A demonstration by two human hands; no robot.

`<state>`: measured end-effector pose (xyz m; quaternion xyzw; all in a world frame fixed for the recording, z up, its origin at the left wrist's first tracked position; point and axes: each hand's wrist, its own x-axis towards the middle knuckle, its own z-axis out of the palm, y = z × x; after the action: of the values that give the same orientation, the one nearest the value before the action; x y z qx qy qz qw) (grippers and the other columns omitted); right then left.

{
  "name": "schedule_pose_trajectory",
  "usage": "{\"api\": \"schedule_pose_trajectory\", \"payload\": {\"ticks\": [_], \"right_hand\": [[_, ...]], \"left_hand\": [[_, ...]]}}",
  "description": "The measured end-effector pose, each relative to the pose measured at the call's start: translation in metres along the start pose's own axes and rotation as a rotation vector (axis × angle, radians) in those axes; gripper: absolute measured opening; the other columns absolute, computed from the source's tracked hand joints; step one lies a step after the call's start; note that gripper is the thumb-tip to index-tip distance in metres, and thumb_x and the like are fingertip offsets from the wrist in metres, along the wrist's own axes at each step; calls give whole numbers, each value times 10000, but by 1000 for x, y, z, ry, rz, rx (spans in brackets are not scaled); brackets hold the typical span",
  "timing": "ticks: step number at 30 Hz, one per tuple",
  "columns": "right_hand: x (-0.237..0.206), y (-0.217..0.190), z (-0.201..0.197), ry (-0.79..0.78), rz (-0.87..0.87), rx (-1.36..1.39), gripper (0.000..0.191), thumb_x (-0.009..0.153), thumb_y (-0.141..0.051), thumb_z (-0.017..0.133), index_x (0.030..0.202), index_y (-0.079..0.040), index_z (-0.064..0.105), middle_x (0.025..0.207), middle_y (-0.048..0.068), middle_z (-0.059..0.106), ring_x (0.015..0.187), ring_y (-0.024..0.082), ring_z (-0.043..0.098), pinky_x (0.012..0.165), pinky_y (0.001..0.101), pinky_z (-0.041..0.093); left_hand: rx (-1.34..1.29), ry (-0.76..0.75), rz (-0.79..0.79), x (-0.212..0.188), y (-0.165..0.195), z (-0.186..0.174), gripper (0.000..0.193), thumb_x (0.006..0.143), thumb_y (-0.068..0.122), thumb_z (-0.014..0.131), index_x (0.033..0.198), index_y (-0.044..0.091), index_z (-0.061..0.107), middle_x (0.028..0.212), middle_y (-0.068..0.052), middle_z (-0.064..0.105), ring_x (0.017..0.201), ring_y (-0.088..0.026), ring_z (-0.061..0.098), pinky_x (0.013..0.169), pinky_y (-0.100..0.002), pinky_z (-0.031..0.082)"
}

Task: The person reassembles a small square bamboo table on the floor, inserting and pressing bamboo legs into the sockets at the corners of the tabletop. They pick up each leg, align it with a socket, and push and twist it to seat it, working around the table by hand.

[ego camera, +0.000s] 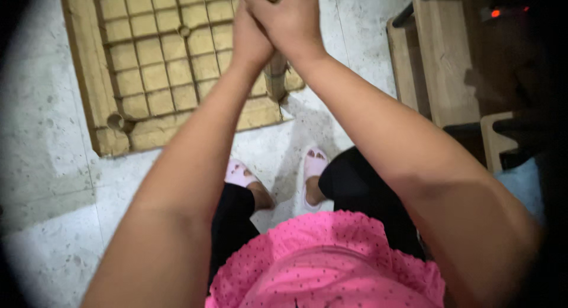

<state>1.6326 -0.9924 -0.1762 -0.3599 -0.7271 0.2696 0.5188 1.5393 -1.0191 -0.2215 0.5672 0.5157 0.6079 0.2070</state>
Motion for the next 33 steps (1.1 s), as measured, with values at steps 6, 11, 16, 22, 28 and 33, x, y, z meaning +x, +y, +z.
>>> {"api": "schedule_pose_trajectory", "payload": {"ticks": [6,11,16,22,28,33], "right_hand": [[-9,-9,-14,-57,12,45,449,922,-293,904,1121,-12,615,1037,141,753,961,282,765,888,393,607],[-20,-18,-13,-10,-9,98,767,938,-274,910,1413,-21,364,1274,192,651,1185,340,685,1040,425,560],[-10,-23,-17,-20,8,117,751,936,-265,924,1412,-41,388,1282,165,666,1188,320,701,1049,410,569],[9,-19,-36,-178,-58,185,765,886,-252,961,1390,-65,417,1296,135,652,1225,276,673,1063,403,552],[22,-4,-40,-331,-6,238,700,868,-266,982,1315,-82,477,1223,102,685,1171,226,692,1040,374,579],[7,9,-27,-214,46,233,660,891,-230,936,1336,-65,478,1214,92,705,1157,218,718,1020,365,590]], "left_hand": [[13,56,-29,-12,10,6,457,1072,173,629,1469,12,472,1445,-221,616,1373,-334,578,1168,-409,446],[-139,-24,-31,-15,26,1,430,1119,199,559,1503,60,425,1458,-164,621,1387,-286,587,1207,-373,437],[-123,-36,-65,-8,42,6,491,1036,159,672,1467,59,458,1406,-163,659,1315,-270,618,1144,-380,477],[7,40,-173,-3,55,11,501,960,184,714,1369,40,463,1319,-152,673,1223,-250,651,1047,-367,507],[84,260,-166,-5,54,33,363,971,140,683,1278,38,519,1235,-153,686,1149,-269,679,1022,-396,535],[147,154,-128,-6,33,27,340,945,162,708,1237,45,577,1205,-121,716,1121,-261,705,972,-384,556]]}}
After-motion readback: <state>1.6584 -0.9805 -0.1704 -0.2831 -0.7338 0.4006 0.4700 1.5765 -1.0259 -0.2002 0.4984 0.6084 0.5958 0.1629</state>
